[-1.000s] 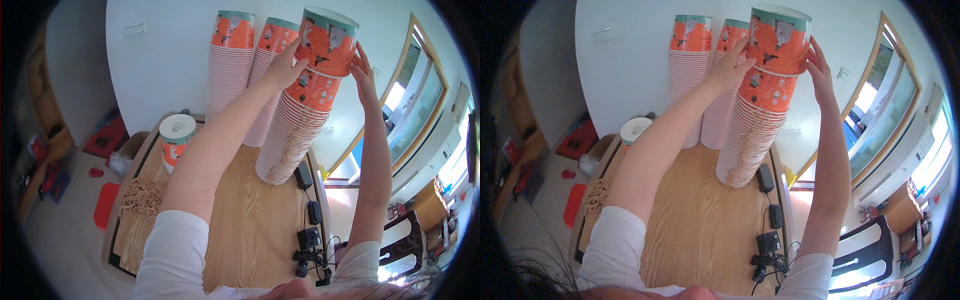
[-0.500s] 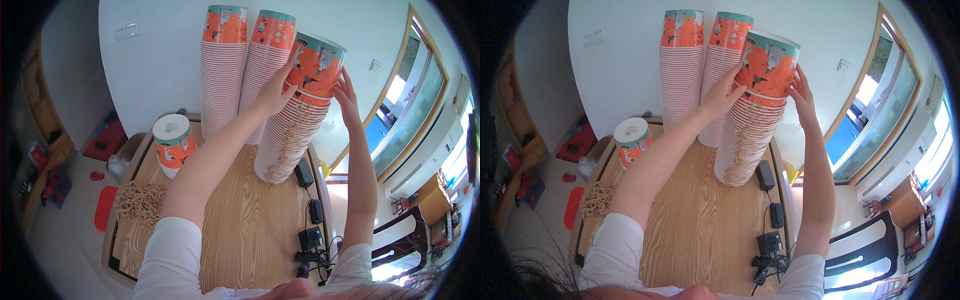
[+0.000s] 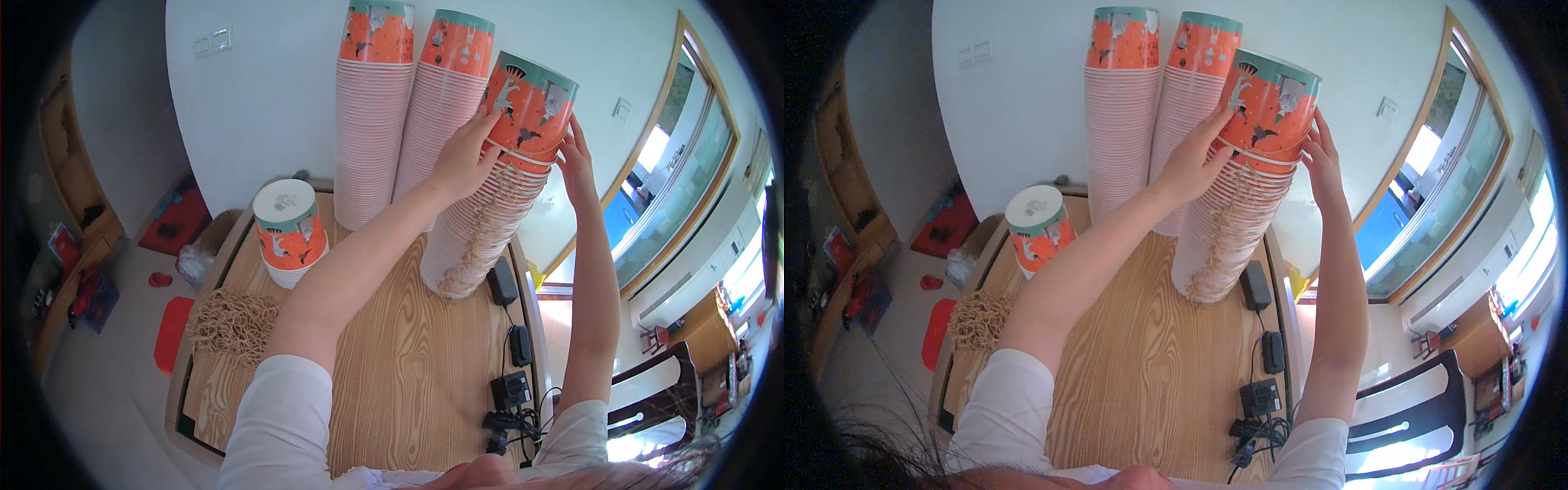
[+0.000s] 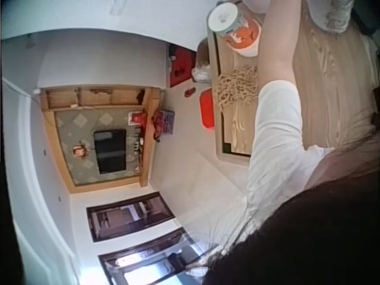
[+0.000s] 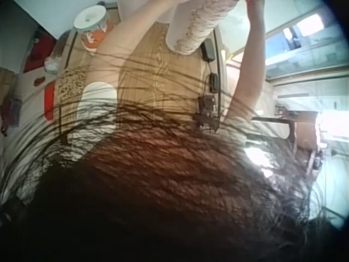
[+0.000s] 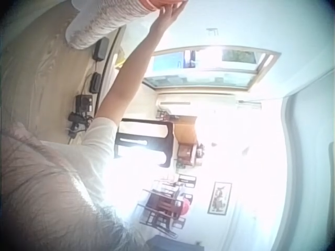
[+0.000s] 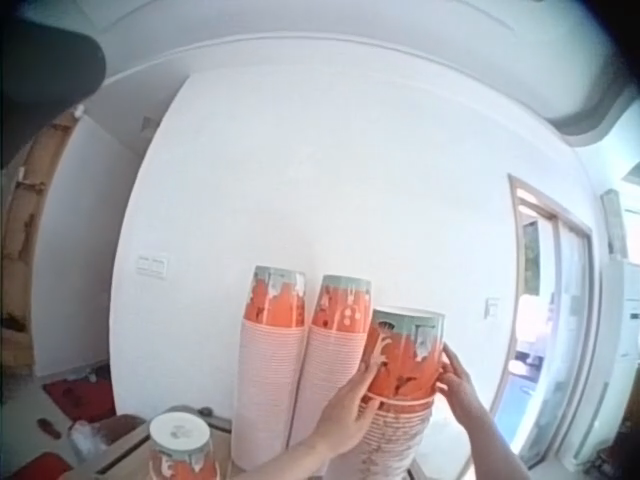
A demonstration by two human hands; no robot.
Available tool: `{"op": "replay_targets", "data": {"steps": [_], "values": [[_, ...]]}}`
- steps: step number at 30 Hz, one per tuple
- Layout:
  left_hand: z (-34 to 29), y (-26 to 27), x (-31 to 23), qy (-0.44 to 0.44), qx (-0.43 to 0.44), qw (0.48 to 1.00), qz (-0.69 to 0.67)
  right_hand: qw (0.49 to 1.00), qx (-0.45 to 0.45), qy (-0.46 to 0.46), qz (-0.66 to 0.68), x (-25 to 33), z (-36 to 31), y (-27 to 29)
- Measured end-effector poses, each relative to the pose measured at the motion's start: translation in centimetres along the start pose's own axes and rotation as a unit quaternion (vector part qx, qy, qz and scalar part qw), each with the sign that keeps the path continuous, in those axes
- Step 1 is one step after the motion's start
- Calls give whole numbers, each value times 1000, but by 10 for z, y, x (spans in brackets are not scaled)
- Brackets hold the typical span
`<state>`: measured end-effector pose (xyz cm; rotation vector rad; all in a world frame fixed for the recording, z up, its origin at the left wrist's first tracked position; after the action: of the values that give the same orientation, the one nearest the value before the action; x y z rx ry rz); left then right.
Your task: Putting rubber bands around the rims of paper bowls and stacking them.
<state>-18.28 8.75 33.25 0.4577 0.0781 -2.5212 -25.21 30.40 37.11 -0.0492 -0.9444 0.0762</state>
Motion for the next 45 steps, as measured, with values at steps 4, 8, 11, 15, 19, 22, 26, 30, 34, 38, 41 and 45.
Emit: {"op": "replay_targets", "data": {"steps": [4, 8, 11, 15, 19, 22, 26, 30, 34, 38, 41, 45], "values": [[-9, -2, 4, -13, 6, 1000, 23, 1000, -15, -22, 5, -15, -4, 2], [-18, -1, 0, -41, 1, 998, 43, 999, -33, -26, 11, -17, -8, 0], [-20, 2, 1, -36, 11, 998, 48, 993, -107, 50, -19, -10, -13, 2], [-29, 9, -9, -72, 23, 993, 88, 930, -285, 194, -123, 3, -34, 4], [-37, 24, -14, -76, 13, 992, 98, 868, -178, 396, -240, 26, -78, -37], [-55, 54, -23, -43, 4, 994, 103, 857, -129, 431, -250, 32, -104, -62], [-117, 120, -29, 16, -16, 990, 139, 872, -60, 434, -220, 27, -133, -94], [-158, 224, -15, 98, -168, 958, 210, 901, 70, 386, -183, -3, -176, -153], [-195, 316, 57, 255, -263, 889, 275, 970, 164, 151, -97, -115, -216, -211], [-248, 359, 165, 397, -159, 830, 357, 973, 186, -133, -23, -235, -247, -269], [-263, 377, 198, 496, -82, 799, 330, 944, 166, -282, -26, -253, -255, -302], [-255, 364, 203, 629, -129, 743, 189, 910, 142, -388, -36, -269, -248, -307]]}}
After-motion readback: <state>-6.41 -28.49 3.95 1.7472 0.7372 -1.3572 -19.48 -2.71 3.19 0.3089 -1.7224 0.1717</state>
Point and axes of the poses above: each hand's wrist, its own z-axis towards the middle knuckle, its own y-axis out of the back of the hand, x = y × z, the point moved 3 cm from there along z, towards the middle knuckle, and after that the axes turned 14 degrees about -x, right-handed, at the moved point
